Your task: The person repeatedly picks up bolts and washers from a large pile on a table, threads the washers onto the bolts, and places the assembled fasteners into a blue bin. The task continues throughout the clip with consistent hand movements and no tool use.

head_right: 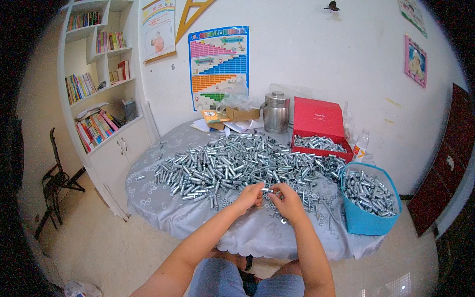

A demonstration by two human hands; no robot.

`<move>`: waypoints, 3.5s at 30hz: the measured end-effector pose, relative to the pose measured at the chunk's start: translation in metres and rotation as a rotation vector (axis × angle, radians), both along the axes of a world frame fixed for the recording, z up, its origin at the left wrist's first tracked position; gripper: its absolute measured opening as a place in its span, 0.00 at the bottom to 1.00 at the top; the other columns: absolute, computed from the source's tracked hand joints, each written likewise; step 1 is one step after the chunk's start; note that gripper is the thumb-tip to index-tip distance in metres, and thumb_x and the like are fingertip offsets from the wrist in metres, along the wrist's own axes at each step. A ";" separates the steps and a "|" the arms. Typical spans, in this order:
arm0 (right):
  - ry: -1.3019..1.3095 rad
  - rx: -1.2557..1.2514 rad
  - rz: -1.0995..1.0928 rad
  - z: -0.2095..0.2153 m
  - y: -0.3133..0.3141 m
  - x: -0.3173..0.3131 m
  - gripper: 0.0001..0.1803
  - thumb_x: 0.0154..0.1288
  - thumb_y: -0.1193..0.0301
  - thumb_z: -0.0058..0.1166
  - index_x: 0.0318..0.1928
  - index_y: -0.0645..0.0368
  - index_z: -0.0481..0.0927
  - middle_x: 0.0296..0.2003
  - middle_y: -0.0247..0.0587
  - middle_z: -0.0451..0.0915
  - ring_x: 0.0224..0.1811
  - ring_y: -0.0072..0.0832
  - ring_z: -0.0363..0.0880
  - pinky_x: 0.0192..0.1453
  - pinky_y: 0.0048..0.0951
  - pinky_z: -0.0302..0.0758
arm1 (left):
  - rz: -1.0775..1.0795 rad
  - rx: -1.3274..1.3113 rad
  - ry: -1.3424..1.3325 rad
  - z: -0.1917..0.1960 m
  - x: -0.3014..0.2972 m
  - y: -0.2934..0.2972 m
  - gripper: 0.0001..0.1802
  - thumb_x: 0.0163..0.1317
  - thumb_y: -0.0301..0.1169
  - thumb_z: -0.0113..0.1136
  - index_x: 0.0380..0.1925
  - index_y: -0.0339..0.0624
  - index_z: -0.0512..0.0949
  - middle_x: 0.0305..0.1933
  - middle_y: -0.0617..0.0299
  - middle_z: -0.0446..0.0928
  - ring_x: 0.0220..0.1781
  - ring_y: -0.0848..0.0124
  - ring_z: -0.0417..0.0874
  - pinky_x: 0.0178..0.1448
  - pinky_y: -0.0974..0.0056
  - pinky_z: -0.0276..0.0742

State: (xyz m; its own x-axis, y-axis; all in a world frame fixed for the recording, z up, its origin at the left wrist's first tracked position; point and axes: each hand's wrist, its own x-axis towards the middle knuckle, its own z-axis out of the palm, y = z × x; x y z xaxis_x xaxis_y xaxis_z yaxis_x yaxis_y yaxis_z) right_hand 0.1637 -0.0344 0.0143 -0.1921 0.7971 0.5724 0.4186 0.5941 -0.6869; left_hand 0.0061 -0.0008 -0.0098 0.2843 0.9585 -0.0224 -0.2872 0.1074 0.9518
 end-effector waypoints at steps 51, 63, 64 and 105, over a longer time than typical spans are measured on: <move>-0.077 -0.052 -0.004 0.002 -0.004 -0.003 0.13 0.52 0.69 0.59 0.37 0.62 0.77 0.24 0.38 0.75 0.23 0.21 0.70 0.27 0.24 0.68 | 0.001 -0.005 0.022 0.006 -0.002 -0.007 0.19 0.61 0.44 0.47 0.17 0.46 0.63 0.13 0.71 0.56 0.14 0.79 0.58 0.19 0.70 0.57; -0.187 -0.022 -0.010 -0.007 0.006 0.005 0.18 0.52 0.64 0.58 0.42 0.58 0.75 0.28 0.41 0.76 0.24 0.31 0.74 0.29 0.28 0.70 | -0.020 -0.012 0.009 0.007 0.001 -0.005 0.20 0.62 0.44 0.46 0.16 0.47 0.61 0.13 0.72 0.55 0.13 0.79 0.56 0.19 0.70 0.57; -0.225 -0.042 0.003 -0.006 0.007 0.005 0.20 0.51 0.64 0.59 0.44 0.58 0.74 0.28 0.40 0.76 0.23 0.30 0.74 0.29 0.28 0.70 | -0.027 -0.015 0.014 0.007 0.001 -0.006 0.20 0.62 0.44 0.46 0.16 0.47 0.62 0.13 0.72 0.55 0.13 0.79 0.56 0.20 0.70 0.57; -0.143 -0.104 -0.068 -0.001 -0.001 0.001 0.12 0.55 0.64 0.56 0.36 0.59 0.76 0.24 0.40 0.77 0.23 0.30 0.74 0.30 0.28 0.70 | -0.051 -0.011 0.001 0.005 0.000 -0.006 0.18 0.62 0.43 0.47 0.18 0.46 0.63 0.12 0.71 0.54 0.13 0.79 0.56 0.21 0.69 0.58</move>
State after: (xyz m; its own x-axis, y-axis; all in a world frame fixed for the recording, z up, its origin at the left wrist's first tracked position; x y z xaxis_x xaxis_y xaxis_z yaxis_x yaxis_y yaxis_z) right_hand 0.1646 -0.0351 0.0134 -0.2094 0.8646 0.4567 0.5534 0.4899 -0.6736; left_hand 0.0061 -0.0068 -0.0048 0.3324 0.9426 -0.0333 -0.2800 0.1323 0.9509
